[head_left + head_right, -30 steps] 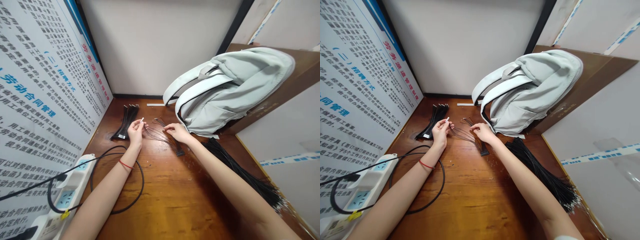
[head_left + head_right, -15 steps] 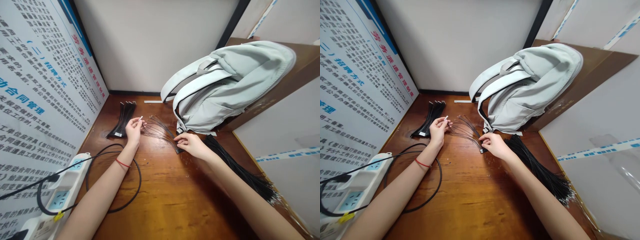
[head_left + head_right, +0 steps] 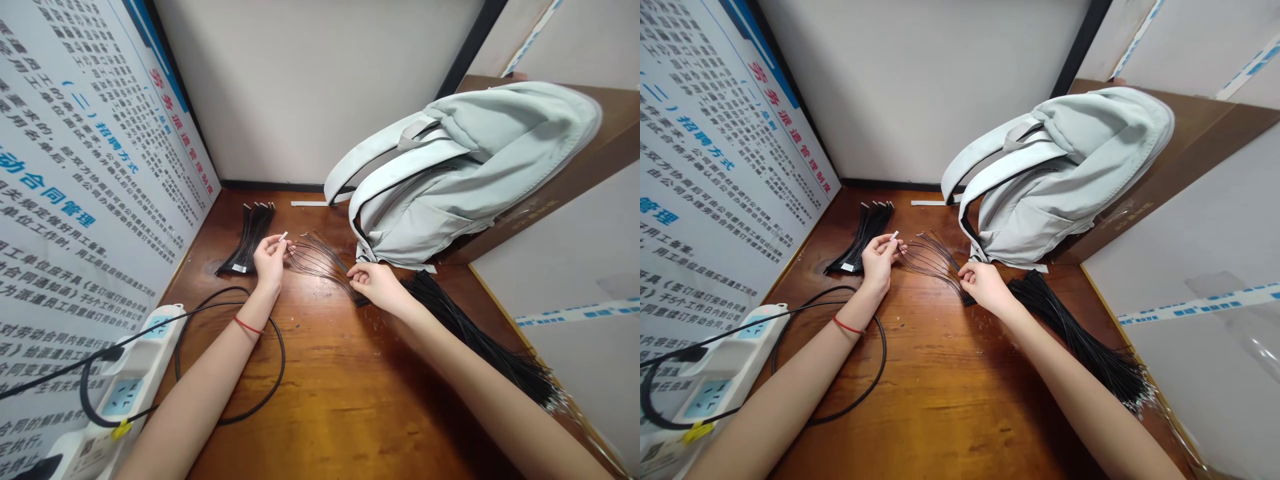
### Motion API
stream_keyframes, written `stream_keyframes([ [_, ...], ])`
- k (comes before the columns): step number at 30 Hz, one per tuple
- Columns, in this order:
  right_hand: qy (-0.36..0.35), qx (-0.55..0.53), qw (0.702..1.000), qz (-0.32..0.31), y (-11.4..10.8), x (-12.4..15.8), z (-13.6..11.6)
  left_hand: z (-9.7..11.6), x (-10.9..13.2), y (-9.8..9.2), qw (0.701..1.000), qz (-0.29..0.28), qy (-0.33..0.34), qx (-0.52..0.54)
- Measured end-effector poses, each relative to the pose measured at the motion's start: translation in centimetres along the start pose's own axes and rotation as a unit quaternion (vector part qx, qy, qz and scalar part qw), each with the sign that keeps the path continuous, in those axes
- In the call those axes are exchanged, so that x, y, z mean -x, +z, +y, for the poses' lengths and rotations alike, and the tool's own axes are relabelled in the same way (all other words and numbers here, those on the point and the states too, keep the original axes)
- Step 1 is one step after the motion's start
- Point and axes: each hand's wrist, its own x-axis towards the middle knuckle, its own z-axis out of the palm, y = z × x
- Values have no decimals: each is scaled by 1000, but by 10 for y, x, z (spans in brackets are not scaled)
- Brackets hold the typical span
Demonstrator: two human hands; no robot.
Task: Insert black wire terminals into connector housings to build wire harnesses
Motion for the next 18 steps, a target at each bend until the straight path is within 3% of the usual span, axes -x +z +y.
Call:
stream_keyframes([
  [8, -83, 97, 992, 1, 8, -24, -13, 0, -1, 0, 1000, -5, -10, 8],
  [18, -184, 13, 981, -64, 44, -94, -45, 0, -1, 1, 1000, -5, -10, 12],
])
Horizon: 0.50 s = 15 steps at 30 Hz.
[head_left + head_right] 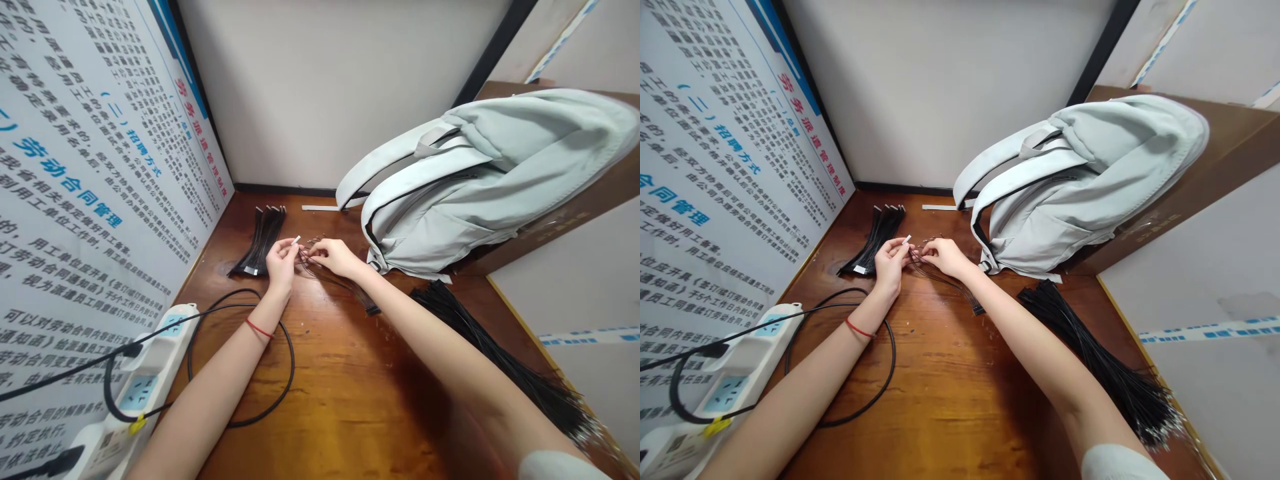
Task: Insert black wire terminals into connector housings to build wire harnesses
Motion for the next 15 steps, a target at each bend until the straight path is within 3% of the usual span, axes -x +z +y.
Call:
stream_keyframes([
  [5, -65, 19, 996, -57, 14, -22, -4, 1, 0, 0, 1000, 8, -4, 2],
  [9, -59, 56, 994, -66, 19, -20, -7, 0, -1, -1, 1000, 2, 1, -8],
  [12, -42, 59, 997, -33, 18, -13, -6, -1, 0, -1, 1000, 0, 2, -1],
  [15, 18, -31, 998, 49, 17, -6, -1, -2, 0, -1, 1000, 7, 13, -1],
])
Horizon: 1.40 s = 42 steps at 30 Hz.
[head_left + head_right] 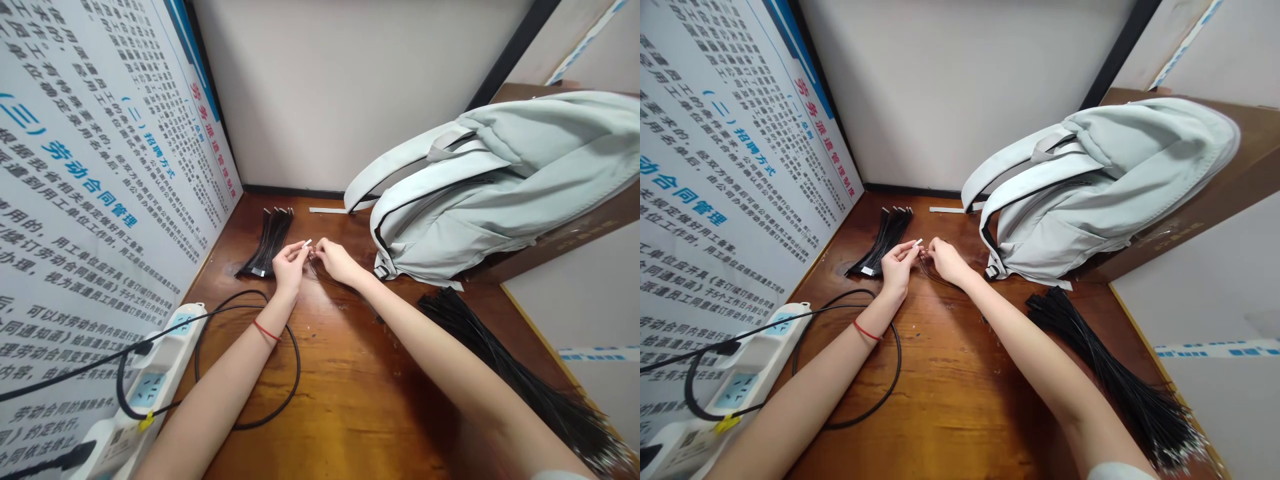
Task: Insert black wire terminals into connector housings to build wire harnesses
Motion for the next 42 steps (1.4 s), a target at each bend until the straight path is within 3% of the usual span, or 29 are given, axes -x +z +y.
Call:
stream_keyframes([
  [4, 53, -204, 972, 104, 6, 6, 7, 0, 0, -1, 999, 9, 35, -35],
  [9, 59, -329, 933, 133, 18, 10, 9, 0, 0, -1, 998, 15, 19, -50],
  [20, 46, -334, 930, 144, 19, 14, 6, 1, -1, 2, 999, 8, -34, -11],
  [42, 34, -316, 933, 169, 26, 13, 5, 3, 4, 4, 998, -27, -57, -3],
])
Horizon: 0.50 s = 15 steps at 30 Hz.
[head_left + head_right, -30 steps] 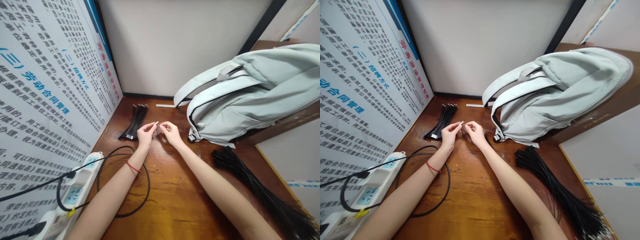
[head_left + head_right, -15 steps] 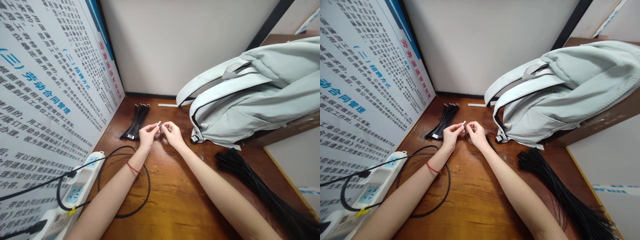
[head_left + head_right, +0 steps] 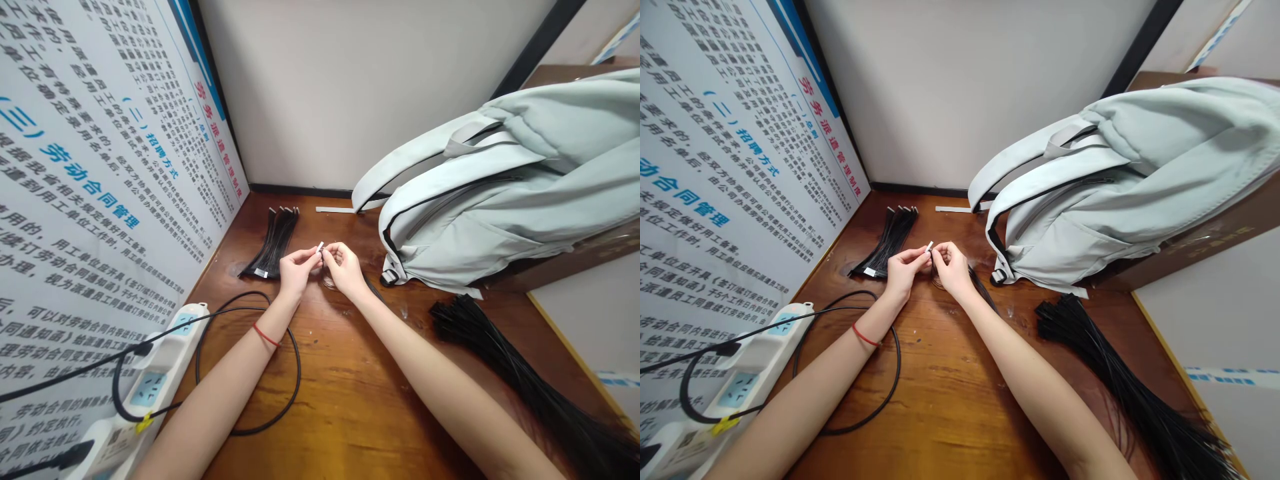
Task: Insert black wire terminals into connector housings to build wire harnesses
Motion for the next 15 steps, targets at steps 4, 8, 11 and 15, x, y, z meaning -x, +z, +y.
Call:
stream_keyframes([
  [4, 1, -4, 1000, 9, 1, 0, 1, 0, 0, 0, 1000, -4, -4, 1],
  [8, 7, -8, 1000, 13, 1, 1, 0, 1, 0, 0, 1000, -3, -8, 7],
  [11, 9, -1, 1000, 19, 2, 3, -4, 2, 1, 1, 1000, -4, -9, 11],
  [15, 11, -4, 1000, 21, 3, 4, -6, 1, 0, 1, 1000, -3, -9, 4],
])
